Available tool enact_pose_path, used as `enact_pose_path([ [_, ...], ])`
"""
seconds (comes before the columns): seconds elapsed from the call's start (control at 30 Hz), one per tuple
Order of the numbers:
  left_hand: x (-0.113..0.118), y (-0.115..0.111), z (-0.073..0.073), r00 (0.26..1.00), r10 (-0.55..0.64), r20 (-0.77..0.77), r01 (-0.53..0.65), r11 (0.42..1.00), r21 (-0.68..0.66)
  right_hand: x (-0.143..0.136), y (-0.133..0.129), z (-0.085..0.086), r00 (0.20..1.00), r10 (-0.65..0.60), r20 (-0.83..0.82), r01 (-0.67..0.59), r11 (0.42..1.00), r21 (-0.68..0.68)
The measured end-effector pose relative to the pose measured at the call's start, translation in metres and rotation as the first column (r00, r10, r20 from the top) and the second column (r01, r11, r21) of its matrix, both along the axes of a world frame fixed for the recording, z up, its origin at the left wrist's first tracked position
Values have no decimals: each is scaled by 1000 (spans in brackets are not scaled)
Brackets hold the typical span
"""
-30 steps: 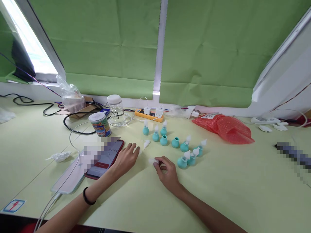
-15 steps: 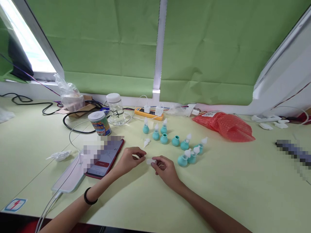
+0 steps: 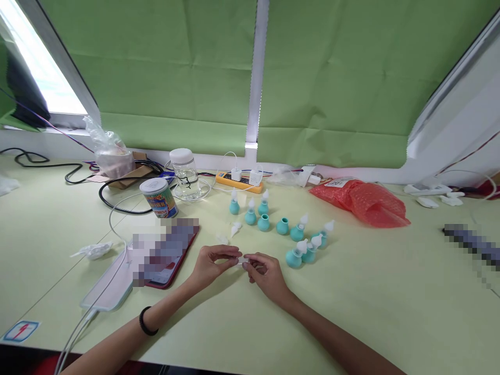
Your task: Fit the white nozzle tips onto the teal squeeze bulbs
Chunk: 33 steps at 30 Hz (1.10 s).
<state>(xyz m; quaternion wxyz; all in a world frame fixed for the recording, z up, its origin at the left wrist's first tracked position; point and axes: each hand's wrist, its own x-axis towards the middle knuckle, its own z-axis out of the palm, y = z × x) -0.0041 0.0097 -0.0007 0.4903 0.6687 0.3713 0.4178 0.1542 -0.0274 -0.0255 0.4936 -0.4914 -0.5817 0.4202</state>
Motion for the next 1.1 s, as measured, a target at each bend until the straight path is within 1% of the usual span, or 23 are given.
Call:
enact_pose_path([
  [0.1, 1, -2, 1, 1000, 18, -23, -17, 999, 43, -1, 0, 2, 1000, 9, 11, -9, 1000, 19],
  [0.2, 0, -2, 2, 996, 34, -77, -25, 993, 118, -1, 0, 3, 1000, 11, 11, -11, 1000, 23],
  [0.33, -1, -3, -2, 993, 4, -122, 23, 976, 216, -1, -1, 3, 1000, 1, -6, -1, 1000, 11],
  [0.4, -2, -3, -6, 990, -14, -140, 57, 949, 310, 0, 0, 2, 1000, -5, -16, 5, 1000, 0],
  [0.47, -2, -4, -9, 984, -14, -178, 90, 902, 423, 0, 0, 2, 1000, -7, -22, 7, 1000, -19],
  [0.5, -2, -4, -10, 979, -14, -202, 108, 880, 463, 1, 1, 1, 1000, -8, -24, 7, 1000, -28],
  [0.57, -2, -4, -12, 969, -29, -244, 151, 852, 501, 1, 1, 0, 1000, -7, -29, 6, 999, -47],
  [0.63, -2, -3, -12, 960, -57, -274, 194, 843, 503, 2, 2, -1, 999, -7, -40, 4, 998, -61],
  [0.7, -2, -4, -12, 954, -67, -291, 211, 841, 498, 2, 2, 0, 999, -5, -52, 1, 998, -69],
  [0.83, 1, -7, -10, 955, -22, -297, 165, 869, 466, 1, 2, 2, 996, -7, -85, 1, 997, -74],
  [0.97, 4, -10, -9, 960, 3, -279, 131, 878, 461, 1, 1, 2, 996, -3, -94, -2, 998, -58],
  [1.1, 5, -14, -5, 964, -1, -266, 102, 924, 368, 1, 0, 3, 996, -17, -91, 12, 999, -51],
])
